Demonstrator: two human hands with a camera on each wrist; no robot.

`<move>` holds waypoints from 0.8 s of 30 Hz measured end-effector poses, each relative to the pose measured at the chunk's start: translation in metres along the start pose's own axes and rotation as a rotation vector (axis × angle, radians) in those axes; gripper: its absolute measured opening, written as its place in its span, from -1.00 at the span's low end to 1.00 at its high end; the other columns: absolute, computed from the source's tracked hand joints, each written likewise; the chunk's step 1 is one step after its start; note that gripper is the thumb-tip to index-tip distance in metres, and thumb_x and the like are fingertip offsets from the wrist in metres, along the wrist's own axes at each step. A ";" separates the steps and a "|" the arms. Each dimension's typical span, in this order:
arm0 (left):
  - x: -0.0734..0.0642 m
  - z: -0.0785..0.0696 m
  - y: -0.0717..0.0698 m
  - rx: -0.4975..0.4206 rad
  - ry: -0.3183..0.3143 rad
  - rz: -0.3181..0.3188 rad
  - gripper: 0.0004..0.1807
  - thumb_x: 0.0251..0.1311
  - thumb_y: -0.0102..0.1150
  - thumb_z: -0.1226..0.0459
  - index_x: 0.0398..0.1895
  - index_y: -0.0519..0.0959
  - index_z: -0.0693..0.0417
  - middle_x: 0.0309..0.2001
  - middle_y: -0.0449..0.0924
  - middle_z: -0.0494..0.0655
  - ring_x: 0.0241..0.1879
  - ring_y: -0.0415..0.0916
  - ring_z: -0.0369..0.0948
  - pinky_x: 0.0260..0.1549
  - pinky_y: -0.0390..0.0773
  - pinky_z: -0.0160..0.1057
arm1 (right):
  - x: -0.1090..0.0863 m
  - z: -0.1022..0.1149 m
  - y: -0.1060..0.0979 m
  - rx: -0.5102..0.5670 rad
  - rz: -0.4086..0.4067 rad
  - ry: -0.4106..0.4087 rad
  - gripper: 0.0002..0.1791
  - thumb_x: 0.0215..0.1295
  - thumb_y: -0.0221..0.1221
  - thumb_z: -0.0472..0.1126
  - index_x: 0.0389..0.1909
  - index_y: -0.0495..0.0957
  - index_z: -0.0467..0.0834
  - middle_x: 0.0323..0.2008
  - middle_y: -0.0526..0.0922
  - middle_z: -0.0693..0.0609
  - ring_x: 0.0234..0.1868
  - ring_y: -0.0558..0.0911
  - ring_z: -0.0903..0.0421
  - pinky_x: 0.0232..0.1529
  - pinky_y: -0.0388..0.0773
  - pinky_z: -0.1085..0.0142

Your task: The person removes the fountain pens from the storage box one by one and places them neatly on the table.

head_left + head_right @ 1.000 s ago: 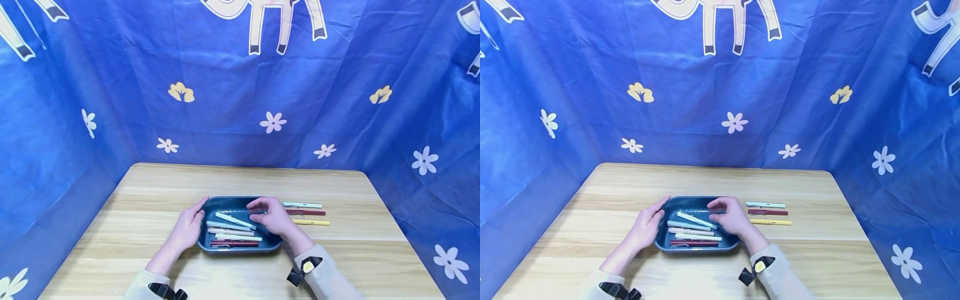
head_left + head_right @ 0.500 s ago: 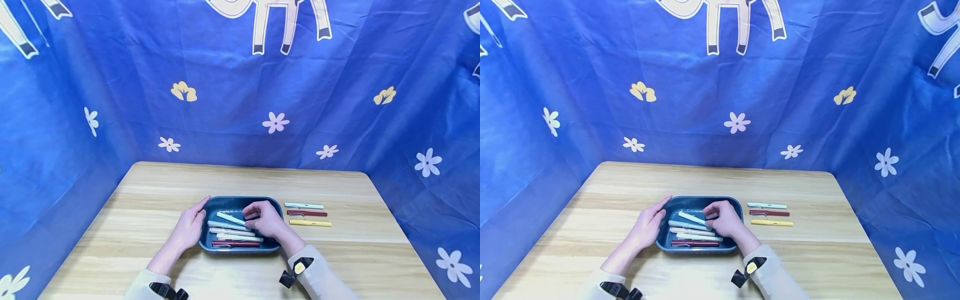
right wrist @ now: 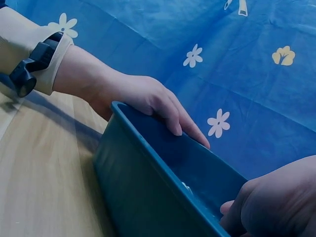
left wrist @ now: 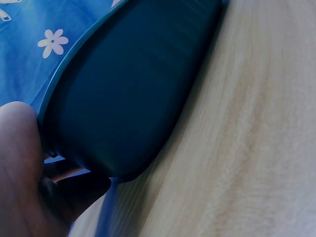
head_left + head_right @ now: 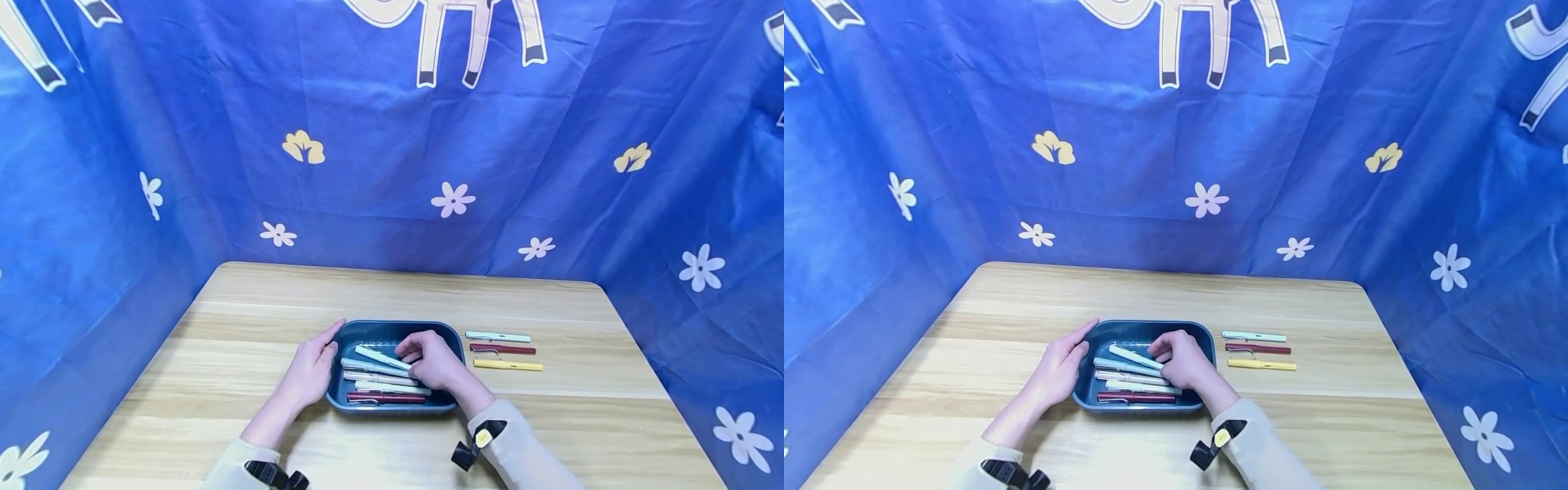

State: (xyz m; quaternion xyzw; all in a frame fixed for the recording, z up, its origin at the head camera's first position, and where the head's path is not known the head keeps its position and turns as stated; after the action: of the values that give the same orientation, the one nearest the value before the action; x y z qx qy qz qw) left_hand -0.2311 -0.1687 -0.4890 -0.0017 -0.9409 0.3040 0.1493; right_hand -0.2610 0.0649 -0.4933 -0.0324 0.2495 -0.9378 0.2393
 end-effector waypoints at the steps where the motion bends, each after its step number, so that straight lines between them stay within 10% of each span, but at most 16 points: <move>1: 0.000 0.000 0.000 0.000 0.001 -0.001 -0.48 0.57 -0.07 0.42 0.54 0.43 0.15 0.40 0.48 0.22 0.36 0.46 0.15 0.39 0.38 0.21 | 0.001 0.000 0.000 -0.002 0.001 0.003 -0.52 -0.03 0.20 -0.75 -0.09 0.71 -0.32 -0.16 0.75 -0.11 -0.10 0.73 -0.05 -0.12 0.73 0.21; 24: -0.002 0.002 0.003 -0.002 -0.014 0.000 -0.47 0.59 -0.08 0.40 0.56 0.41 0.10 0.41 0.46 0.21 0.38 0.43 0.14 0.40 0.35 0.20 | 0.005 0.004 0.005 -0.053 0.029 -0.084 -0.61 0.12 0.17 -0.65 -0.05 0.67 -0.30 -0.19 0.71 -0.10 -0.25 0.67 0.10 -0.21 0.65 0.31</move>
State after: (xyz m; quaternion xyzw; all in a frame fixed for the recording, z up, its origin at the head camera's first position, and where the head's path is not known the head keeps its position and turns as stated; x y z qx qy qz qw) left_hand -0.2298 -0.1675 -0.4932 0.0002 -0.9421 0.3033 0.1427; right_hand -0.2628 0.0570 -0.4923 -0.0745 0.2647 -0.9251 0.2620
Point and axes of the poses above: each hand's wrist, its own x-axis towards the middle knuckle, its own y-axis out of the palm, z = x × y, the point moved 7 cm from there along x, towards the middle knuckle
